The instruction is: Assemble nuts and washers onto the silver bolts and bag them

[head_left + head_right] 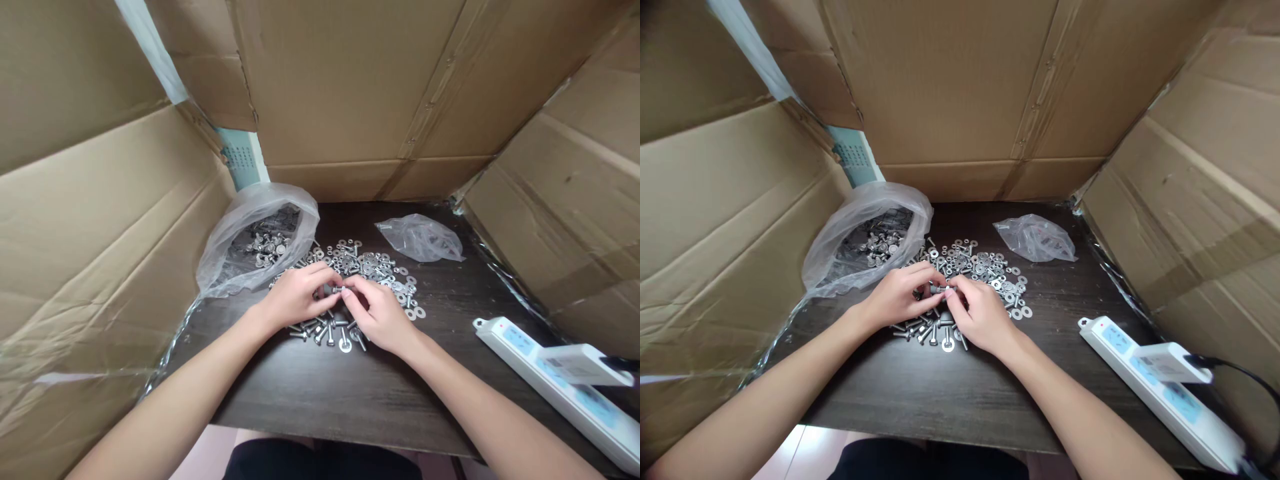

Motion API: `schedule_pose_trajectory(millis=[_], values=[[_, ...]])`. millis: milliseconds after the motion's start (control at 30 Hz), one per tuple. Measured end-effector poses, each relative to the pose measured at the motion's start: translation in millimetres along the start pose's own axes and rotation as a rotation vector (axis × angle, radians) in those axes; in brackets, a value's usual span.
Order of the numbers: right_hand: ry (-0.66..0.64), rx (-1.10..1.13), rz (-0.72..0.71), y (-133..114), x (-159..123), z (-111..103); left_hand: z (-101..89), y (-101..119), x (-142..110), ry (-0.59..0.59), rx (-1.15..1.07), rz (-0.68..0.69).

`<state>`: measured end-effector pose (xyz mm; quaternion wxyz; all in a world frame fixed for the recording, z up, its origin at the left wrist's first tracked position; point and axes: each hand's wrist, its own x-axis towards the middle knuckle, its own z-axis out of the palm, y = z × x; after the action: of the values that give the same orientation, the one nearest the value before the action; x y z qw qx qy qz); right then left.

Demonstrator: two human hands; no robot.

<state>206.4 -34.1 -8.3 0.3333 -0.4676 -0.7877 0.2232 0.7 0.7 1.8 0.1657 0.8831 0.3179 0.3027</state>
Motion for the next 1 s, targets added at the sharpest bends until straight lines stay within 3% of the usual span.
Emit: schedule_pose_trajectory(millis=[1000], values=[[0.009, -0.017, -0.025, 0.5, 0.3, -0.5, 0.5, 0.2, 0.6, 0.015, 0.009, 0.012]])
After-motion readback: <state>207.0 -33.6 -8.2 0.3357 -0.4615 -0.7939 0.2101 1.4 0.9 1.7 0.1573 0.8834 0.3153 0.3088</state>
